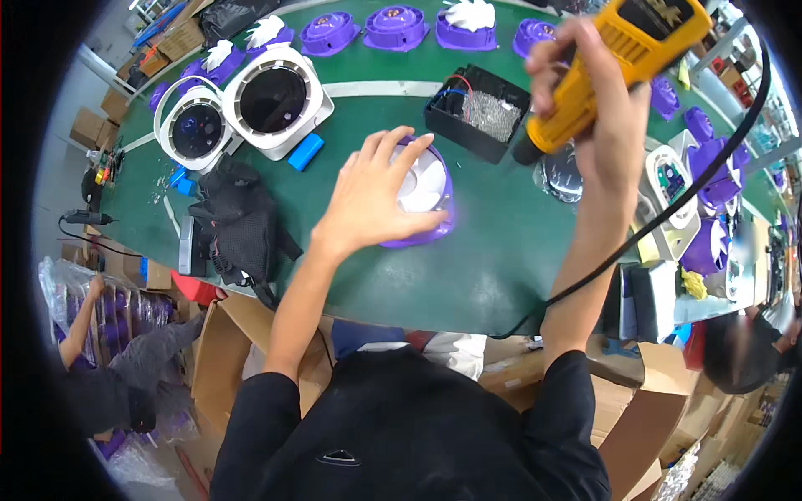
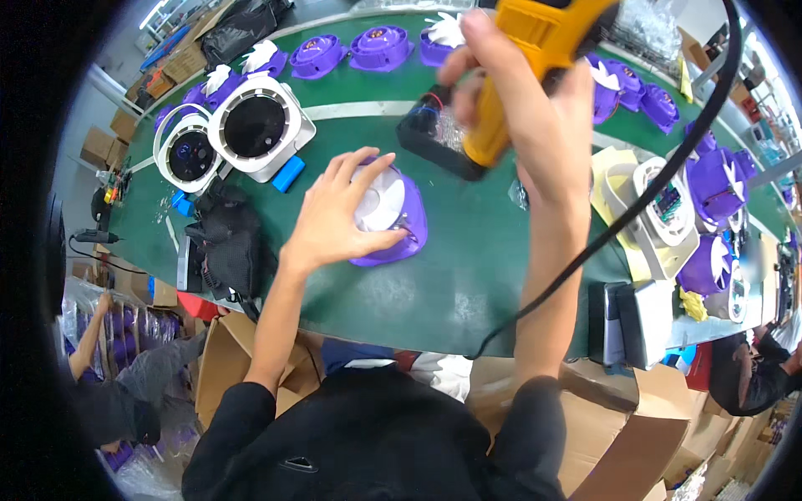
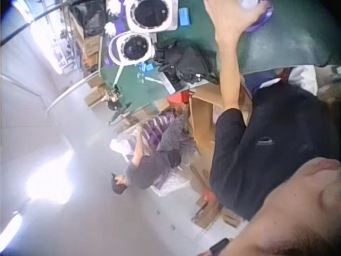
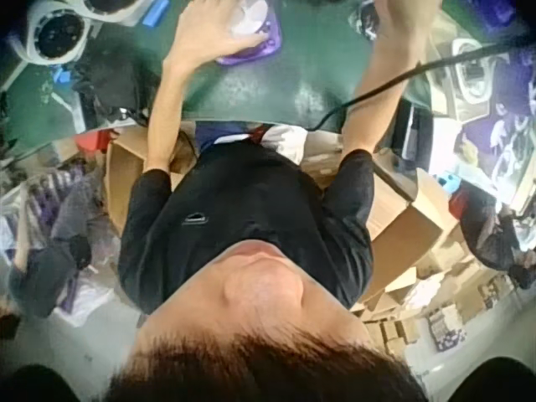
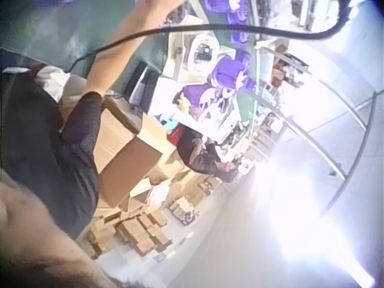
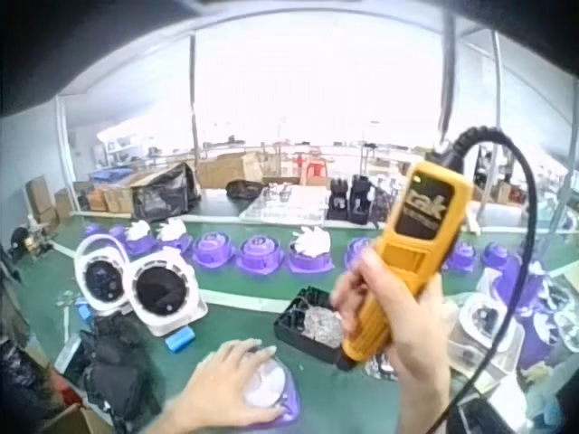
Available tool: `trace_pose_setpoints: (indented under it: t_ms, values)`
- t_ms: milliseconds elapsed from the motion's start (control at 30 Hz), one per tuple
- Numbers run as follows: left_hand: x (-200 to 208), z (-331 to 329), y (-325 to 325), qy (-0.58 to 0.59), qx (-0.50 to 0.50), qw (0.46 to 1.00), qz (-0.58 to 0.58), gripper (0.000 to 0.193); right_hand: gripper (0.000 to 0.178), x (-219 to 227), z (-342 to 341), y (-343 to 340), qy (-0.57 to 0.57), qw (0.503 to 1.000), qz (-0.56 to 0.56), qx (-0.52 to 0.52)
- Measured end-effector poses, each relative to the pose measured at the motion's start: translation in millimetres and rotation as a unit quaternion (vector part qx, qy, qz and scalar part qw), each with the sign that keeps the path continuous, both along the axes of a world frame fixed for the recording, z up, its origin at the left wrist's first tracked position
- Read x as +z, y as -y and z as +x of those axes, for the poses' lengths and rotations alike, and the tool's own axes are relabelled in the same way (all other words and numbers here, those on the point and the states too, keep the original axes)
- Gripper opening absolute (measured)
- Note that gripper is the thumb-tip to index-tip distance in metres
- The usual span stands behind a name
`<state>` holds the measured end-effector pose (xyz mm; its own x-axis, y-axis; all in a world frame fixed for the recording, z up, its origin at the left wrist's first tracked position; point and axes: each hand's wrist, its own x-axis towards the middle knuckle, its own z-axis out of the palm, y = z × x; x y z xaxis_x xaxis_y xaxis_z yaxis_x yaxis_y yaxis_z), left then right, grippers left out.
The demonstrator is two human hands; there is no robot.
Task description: Assembling small plastic fan or electronics housings using an electric screwdriver.
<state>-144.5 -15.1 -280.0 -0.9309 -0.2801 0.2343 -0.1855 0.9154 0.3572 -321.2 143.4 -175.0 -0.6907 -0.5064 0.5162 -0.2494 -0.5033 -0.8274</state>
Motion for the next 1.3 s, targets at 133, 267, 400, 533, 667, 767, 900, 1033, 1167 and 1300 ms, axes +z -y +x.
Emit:
trace_pose_setpoints:
  t_ms: [133, 267, 400, 533, 667, 767, 900, 1033, 1167, 1300]
  values:
    - [10, -9, 33, -0.003, -0.197, 0.980, -0.013, 0.091, 0.028, 8, 6, 28, 0.056, 0.993, 0.103, -0.015]
    - [16, -27, 40, -0.009, -0.276, 0.960, 0.056, 0.080, 0.024, -7, 6, 36, 0.001, 0.998, 0.060, 0.007]
    - [10, -39, 38, -0.001, -0.265, 0.946, 0.187, 0.049, 0.026, -10, 8, 43, 0.032, 0.998, 0.017, 0.058]
    - [14, -46, 29, 0.010, -0.214, 0.968, 0.129, 0.031, 0.029, -16, 6, 46, 0.066, 0.991, 0.067, 0.099]
    - [21, -51, 33, 0.024, -0.203, 0.977, 0.057, 0.037, 0.032, -18, 5, 49, 0.109, 0.987, 0.090, 0.075]
    - [24, -55, 41, 0.094, -0.220, 0.965, 0.109, 0.066, 0.031, -18, 8, 47, 0.130, 0.987, 0.064, 0.065]
    - [27, -41, 40, 0.106, -0.236, 0.966, 0.015, 0.109, 0.031, -14, 8, 44, 0.109, 0.991, 0.065, 0.052]
    - [32, -40, 39, 0.136, -0.237, 0.961, 0.042, 0.101, 0.030, -20, 8, 51, 0.086, 0.994, 0.046, 0.056]
    - [31, -47, 34, 0.133, -0.241, 0.961, 0.032, 0.096, 0.028, -79, -31, 65, -0.277, 0.929, 0.234, -0.078]
    - [27, -44, 38, 0.132, -0.237, 0.962, 0.041, 0.097, 0.030, -25, 4, 52, 0.055, 0.995, 0.070, 0.053]
